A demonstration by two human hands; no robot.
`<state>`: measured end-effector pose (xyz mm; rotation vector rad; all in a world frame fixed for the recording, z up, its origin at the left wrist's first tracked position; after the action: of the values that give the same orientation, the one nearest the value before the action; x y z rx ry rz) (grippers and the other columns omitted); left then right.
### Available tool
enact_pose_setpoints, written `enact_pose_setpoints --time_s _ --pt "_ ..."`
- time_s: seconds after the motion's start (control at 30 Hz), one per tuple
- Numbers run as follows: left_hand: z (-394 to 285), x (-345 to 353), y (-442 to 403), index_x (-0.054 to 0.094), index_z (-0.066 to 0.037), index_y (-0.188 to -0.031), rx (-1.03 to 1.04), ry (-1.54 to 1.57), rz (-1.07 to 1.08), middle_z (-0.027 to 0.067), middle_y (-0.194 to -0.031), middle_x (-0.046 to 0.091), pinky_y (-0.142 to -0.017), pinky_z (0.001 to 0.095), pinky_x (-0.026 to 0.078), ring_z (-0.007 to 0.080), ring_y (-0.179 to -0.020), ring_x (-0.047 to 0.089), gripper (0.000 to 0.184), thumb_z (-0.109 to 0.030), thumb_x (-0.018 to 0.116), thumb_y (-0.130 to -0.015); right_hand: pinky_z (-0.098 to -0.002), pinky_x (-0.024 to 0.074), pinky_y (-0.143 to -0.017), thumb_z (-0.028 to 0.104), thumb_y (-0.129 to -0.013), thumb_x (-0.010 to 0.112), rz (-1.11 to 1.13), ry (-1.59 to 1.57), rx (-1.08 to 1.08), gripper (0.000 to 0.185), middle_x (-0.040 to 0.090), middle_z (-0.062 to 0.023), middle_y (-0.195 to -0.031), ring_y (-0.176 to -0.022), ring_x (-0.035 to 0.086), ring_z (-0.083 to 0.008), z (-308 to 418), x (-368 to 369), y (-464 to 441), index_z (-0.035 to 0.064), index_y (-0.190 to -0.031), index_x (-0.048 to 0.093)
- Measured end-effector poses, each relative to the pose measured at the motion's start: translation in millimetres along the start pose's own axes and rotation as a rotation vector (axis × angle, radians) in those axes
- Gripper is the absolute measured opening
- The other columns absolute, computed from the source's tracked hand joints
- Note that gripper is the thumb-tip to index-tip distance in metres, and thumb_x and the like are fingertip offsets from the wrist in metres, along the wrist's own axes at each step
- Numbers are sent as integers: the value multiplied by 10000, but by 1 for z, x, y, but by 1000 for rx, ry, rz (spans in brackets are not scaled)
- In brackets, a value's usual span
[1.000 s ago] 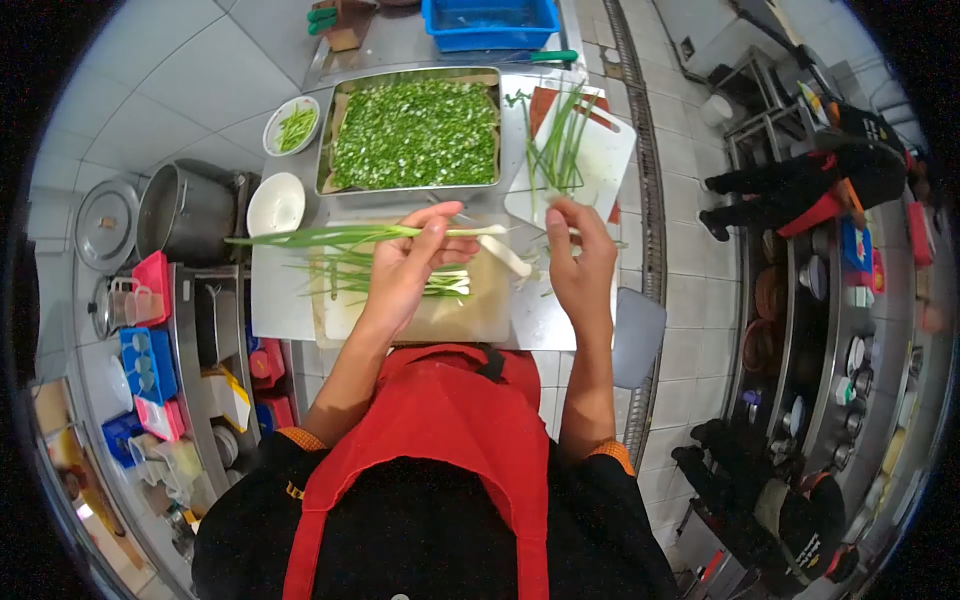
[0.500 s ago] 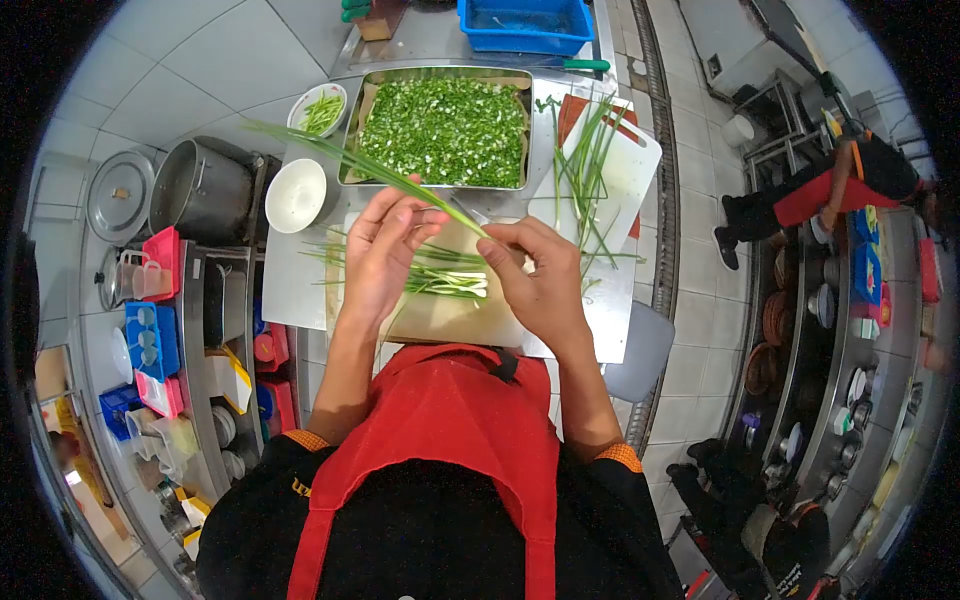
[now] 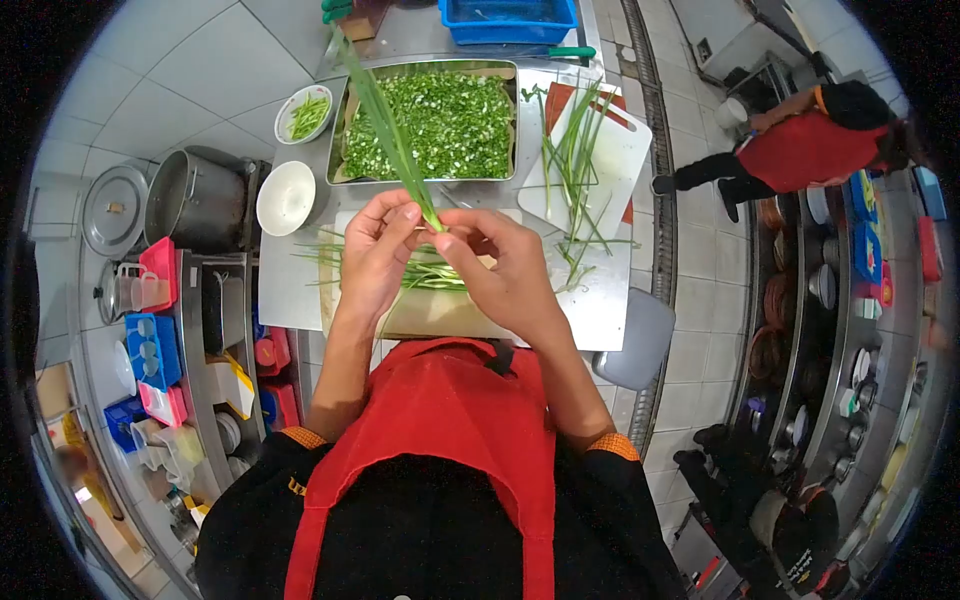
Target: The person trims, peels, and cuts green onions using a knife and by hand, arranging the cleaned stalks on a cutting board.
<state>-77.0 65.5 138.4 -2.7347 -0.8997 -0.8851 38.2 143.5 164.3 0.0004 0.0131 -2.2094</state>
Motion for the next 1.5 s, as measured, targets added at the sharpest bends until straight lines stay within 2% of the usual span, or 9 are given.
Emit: enact_pose_setpoints --time_s 0.17,0.33,0.53,0.67,0.87,1.2,1.27,1.4,1.5 --pt "-3 -1 2 588 20 -1066 18 -61 -3 96 -907 656 -720 265 535 146 -781 637 159 -62 574 -930 -219 476 -660 117 -893 625 -61 -50 10 198 643 -34 -809 -730 588 -76 -2 3 -5 -38 -1014 644" --pt "-5 1 0 584 23 -1101 20 -37 -8 82 -932 646 -718 264 519 135 -798 619 197 -84 572 -936 -221 474 -635 135 -938 553 -54 -201 158 211 618 -33 -806 -686 571 -76 -9 6 -4 -50 -1003 629" --pt "-6 5 -1 584 15 -1134 -60 -15 -4 66 -971 639 -684 247 481 114 -797 598 225 -94 572 -936 -219 482 -658 137 -958 527 1 -301 134 221 607 -31 -812 -704 567 -78 -7 11 -4 -53 -1025 619" --pt "-4 2 -2 616 4 -1061 -47 -93 45 38 -897 654 -643 213 454 77 -753 576 181 -94 616 -909 -224 487 -673 144 -961 530 25 -321 125 222 611 -36 -831 -713 570 -82 -8 16 -2 -48 -1025 621" --pt "-10 -3 -2 624 -12 -984 20 -217 1 27 -848 657 -631 212 458 66 -691 558 121 -80 647 -887 -227 490 -651 108 -917 601 -173 -140 -64 183 627 -43 -868 -736 582 -80 -3 6 -6 -31 -1033 626" --pt "-4 8 2 613 0 -1061 -41 -186 48 37 -848 647 -672 230 498 83 -707 580 180 -99 614 -911 -226 481 -659 88 -901 611 -162 -194 23 150 639 -41 -857 -748 579 -72 -7 6 -9 -37 -984 627" --pt "0 6 2 601 5 -1094 -66 -174 72 72 -952 649 -707 248 491 115 -758 588 193 -89 579 -927 -226 478 -668 91 -905 607 -181 -219 30 146 640 -39 -852 -748 577 -72 -9 5 -9 -35 -977 627" --pt "-2 8 1 600 7 -1092 -45 -198 53 64 -950 650 -702 250 493 113 -760 588 195 -89 584 -924 -218 465 -671 93 -908 605 -234 -275 21 129 637 -33 -852 -754 568 -67 -10 4 -10 -24 -959 622" --pt "-5 8 1 603 14 -1067 -17 -290 -6 45 -832 645 -664 235 498 94 -702 597 194 -108 606 -915 -216 464 -672 91 -905 611 -224 -202 9 122 631 -26 -846 -759 561 -64 -12 4 -9 -19 -956 619"
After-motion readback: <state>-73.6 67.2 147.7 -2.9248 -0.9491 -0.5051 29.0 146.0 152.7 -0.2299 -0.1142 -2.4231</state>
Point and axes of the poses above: each hand's wrist, its own y-axis away from the middle knuckle, its own x-axis out of the palm, z = x × y, the point moved 8 cm from there along -y, towards the middle knuckle
